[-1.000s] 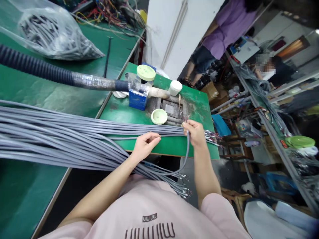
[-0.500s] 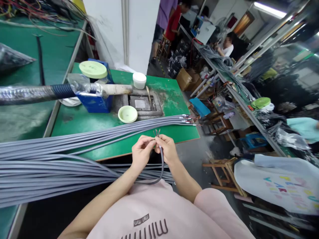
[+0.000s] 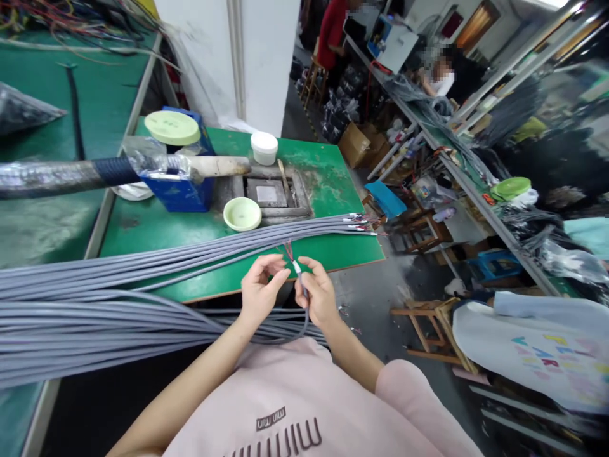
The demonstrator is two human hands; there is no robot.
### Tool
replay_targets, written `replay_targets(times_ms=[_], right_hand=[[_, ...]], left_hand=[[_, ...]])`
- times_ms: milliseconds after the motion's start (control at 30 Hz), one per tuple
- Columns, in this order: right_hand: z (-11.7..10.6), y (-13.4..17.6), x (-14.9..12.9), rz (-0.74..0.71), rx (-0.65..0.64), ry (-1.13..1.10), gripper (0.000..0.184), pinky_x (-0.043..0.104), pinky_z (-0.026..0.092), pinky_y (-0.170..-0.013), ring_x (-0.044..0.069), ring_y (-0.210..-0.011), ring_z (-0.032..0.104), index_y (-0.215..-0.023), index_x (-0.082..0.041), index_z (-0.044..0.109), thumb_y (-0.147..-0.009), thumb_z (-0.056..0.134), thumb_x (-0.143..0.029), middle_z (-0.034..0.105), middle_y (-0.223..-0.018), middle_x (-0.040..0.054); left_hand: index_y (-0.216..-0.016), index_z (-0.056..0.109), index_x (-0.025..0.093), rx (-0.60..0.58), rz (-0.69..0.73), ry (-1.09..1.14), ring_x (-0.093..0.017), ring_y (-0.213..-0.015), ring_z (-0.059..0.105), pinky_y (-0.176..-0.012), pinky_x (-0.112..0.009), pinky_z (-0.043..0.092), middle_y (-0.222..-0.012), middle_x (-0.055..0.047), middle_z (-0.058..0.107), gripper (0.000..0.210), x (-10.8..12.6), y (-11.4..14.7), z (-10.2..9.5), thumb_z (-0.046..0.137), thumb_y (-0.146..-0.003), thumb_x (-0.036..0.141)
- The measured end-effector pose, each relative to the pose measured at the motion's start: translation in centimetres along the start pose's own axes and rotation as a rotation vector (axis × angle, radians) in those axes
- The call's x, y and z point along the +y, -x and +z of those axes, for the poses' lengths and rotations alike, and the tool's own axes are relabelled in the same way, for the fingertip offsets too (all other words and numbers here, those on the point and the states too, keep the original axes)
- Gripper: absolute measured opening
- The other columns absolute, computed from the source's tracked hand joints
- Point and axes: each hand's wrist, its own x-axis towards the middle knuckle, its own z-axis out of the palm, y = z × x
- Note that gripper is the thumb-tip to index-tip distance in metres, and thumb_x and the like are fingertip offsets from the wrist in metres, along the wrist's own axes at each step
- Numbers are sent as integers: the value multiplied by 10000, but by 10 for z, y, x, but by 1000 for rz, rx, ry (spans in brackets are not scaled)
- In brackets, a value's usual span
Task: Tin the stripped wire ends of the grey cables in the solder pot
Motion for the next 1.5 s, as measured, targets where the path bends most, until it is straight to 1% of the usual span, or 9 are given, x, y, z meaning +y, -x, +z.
replay_targets(times_ms=[133,267,367,533,733,967,1167,1267,1500], right_hand=[[2,8,-3,-34,-13,81,368,159,267,-322,45,-324,389,-1187,-257,477,-854,585,-369,565,-570,-80],[-1,10,-18,-53,-73,320,286,211,444,-454,85,-467,536,-1111,-249,560,-845,600,-347,614,-684,-35],[-5,2,-38,-224,-56,603,152,253,496,-660,120,-712,601,-963,-226,662,-832,612,-286,629,-820,13],[6,-14,-61,-302,-232,845,80,258,472,-664,136,-736,582,-806,-209,701,-789,642,-260,604,-756,7],[26,-23,-61,-274,-211,792,163,257,414,-587,116,-603,531,-639,-203,696,-783,636,-251,572,-622,-10],[6,-46,-71,-349,20,549,138,250,305,-505,99,-526,418,-697,-211,716,-788,627,-262,545,-583,-24],[12,-26,-76,-297,-221,926,172,258,391,-577,120,-602,521,-664,-202,690,-795,627,-294,600,-645,-2],[22,-19,-70,-318,-267,1019,227,255,385,-575,107,-567,486,-572,-192,632,-781,648,-281,532,-582,-17],[14,-31,-81,-368,-61,822,239,253,350,-510,104,-516,461,-682,-197,709,-836,582,-329,542,-554,-17]], left_hand=[[-894,693,170,-160,-332,214,-133,-657,617,-648,-261,495,-733,-21,679,242,10,5,1,714,-737,353],[-798,696,147,-285,-489,329,-107,-490,530,-519,-244,440,-561,4,590,275,17,7,-3,673,-775,421],[-780,715,144,-252,-510,328,-113,-597,565,-569,-230,439,-694,-40,671,270,19,9,-7,735,-717,406],[-718,703,143,-401,-542,377,-121,-625,573,-645,-252,451,-676,-31,670,271,21,14,-7,747,-702,410],[-695,693,135,-438,-534,370,-130,-658,584,-681,-266,473,-700,-40,669,288,25,18,-10,759,-682,415],[-708,687,140,-478,-557,389,-114,-632,581,-633,-241,461,-699,-42,666,264,26,20,-18,767,-684,391],[-665,643,134,-377,-563,425,-101,-611,557,-633,-239,459,-657,-15,637,315,21,16,-16,805,-626,401],[-653,632,130,-368,-544,435,-89,-601,527,-622,-228,442,-626,4,604,320,21,16,-13,810,-619,394],[-645,623,134,-360,-577,447,-93,-581,535,-613,-236,438,-647,-15,633,323,24,17,-17,816,-611,392]])
